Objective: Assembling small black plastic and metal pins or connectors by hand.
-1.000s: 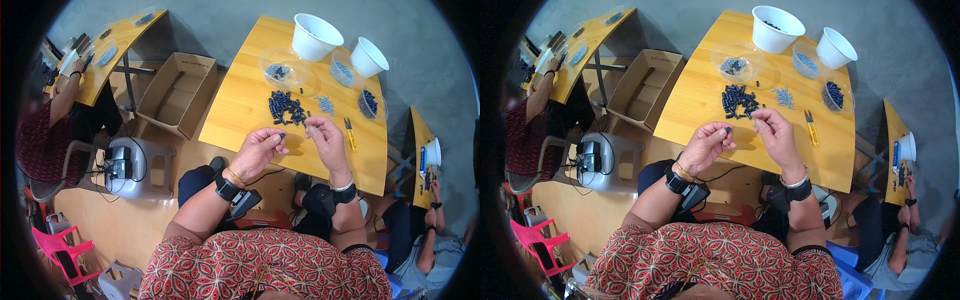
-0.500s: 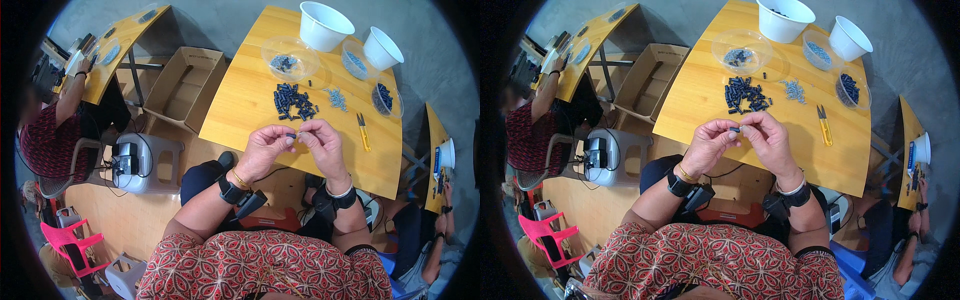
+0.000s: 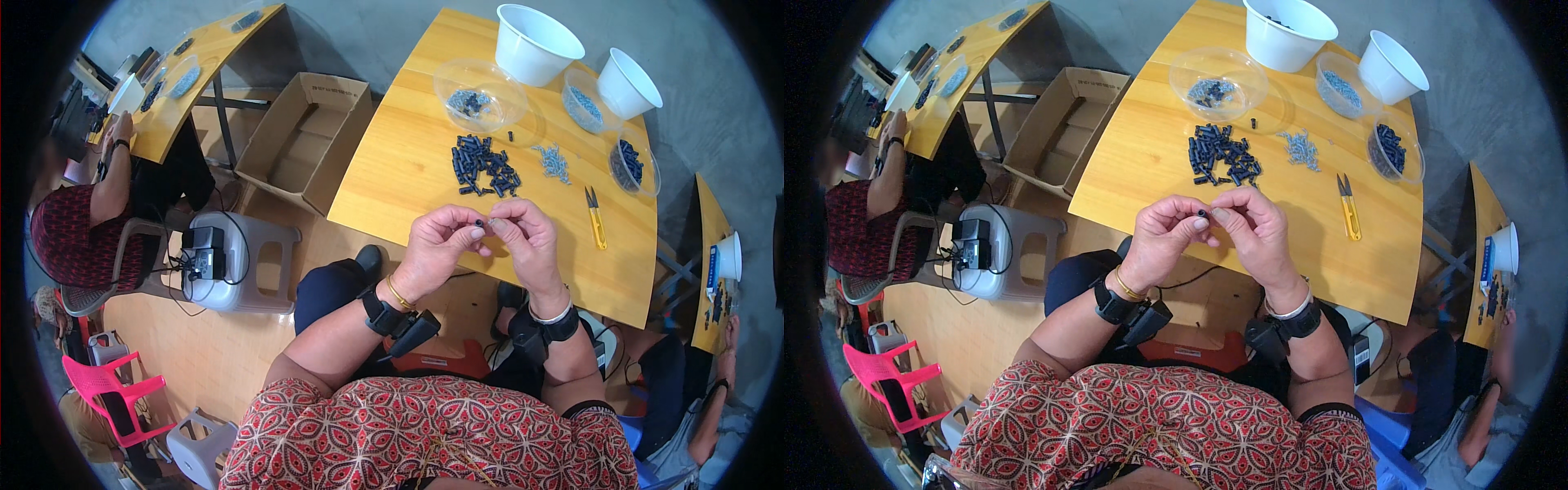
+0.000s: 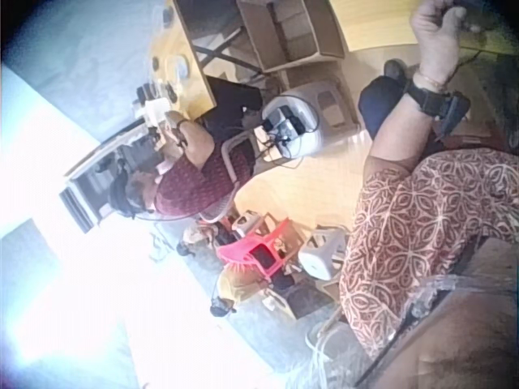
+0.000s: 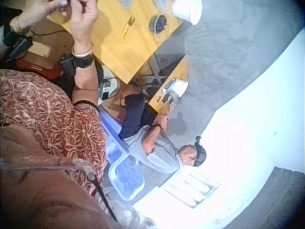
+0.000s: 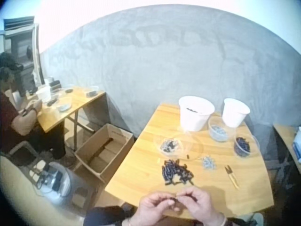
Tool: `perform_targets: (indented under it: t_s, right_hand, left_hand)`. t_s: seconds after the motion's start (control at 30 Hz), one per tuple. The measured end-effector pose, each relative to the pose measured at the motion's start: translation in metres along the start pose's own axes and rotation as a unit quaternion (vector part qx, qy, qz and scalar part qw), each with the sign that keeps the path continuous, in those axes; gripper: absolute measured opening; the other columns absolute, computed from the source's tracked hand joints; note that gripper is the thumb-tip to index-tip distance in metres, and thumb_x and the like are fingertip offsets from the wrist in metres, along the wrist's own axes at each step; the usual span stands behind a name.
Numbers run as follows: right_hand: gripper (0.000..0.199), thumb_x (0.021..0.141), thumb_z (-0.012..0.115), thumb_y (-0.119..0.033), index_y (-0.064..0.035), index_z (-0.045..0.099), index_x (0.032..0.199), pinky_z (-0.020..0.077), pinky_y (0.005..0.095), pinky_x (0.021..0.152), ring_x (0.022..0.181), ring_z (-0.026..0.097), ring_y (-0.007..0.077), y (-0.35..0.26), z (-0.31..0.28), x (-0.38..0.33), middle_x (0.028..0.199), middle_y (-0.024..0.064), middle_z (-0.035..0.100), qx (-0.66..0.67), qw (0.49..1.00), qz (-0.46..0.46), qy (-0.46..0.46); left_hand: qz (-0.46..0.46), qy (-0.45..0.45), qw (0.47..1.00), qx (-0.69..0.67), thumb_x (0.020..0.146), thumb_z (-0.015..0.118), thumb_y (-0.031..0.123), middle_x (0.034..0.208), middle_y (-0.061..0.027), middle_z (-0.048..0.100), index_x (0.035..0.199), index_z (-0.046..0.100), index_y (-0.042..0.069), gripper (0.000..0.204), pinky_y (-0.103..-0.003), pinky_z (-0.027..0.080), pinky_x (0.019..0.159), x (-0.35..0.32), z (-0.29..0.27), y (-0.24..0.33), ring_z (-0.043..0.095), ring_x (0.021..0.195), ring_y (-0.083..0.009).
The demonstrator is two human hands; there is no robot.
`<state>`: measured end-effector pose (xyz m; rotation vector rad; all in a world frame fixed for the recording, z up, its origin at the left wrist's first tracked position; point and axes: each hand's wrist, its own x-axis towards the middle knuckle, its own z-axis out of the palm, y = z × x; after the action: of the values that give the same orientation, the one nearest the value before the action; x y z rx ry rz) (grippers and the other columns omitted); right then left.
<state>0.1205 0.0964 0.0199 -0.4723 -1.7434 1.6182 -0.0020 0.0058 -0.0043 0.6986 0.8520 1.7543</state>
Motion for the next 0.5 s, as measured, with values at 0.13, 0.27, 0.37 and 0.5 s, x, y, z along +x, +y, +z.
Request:
perform_targets:
  t_s: [0.13,0.27,0.37,0.5]
  right_hand:
    - [0.005,0.084,0.057,0.001,-0.0014,0.058,0.089,0.0452,0.0204,0.069,0.076,0.055,0.0069,-0.0009,-0.0018,0.0003,0.083,0.0012,0.059,-0.02,1.0,-0.014,0.009]
    - [0.006,0.083,0.058,0.001,-0.0014,0.058,0.089,0.045,0.0205,0.068,0.075,0.055,0.007,0.0003,-0.0026,-0.0001,0.083,0.0012,0.058,-0.026,0.999,-0.022,0.011]
    - [0.006,0.083,0.057,0.003,-0.0007,0.057,0.088,0.0453,0.0209,0.067,0.074,0.055,0.0074,-0.0023,-0.0021,-0.0003,0.082,0.0017,0.058,-0.055,0.998,-0.035,0.006]
    - [0.008,0.08,0.057,0.006,0.0,0.056,0.085,0.0452,0.0225,0.063,0.07,0.055,0.0099,-0.0053,-0.0022,-0.0002,0.079,0.0042,0.057,-0.123,0.991,-0.061,0.0]
  left_hand:
    - [0.019,0.003,0.999,0.029,0.085,0.056,0.0,0.087,-0.0083,0.063,0.096,0.059,-0.003,0.012,-0.024,0.053,0.064,-0.0009,0.0012,-0.0022,0.062,0.072,-0.013]
    - [0.022,0.011,0.998,0.054,0.084,0.058,-0.001,0.085,-0.0081,0.063,0.096,0.06,-0.003,0.012,-0.024,0.052,0.064,-0.0015,0.0021,-0.0041,0.062,0.07,-0.0137]
    - [0.018,0.014,0.998,0.067,0.083,0.059,-0.002,0.084,-0.0079,0.063,0.095,0.061,-0.003,0.013,-0.024,0.052,0.064,-0.002,0.0023,-0.0045,0.062,0.069,-0.0143]
    - [0.013,0.022,0.996,0.081,0.082,0.059,-0.003,0.084,-0.0081,0.063,0.094,0.061,-0.003,0.012,-0.024,0.052,0.063,-0.0027,0.0033,-0.0045,0.062,0.07,-0.0144]
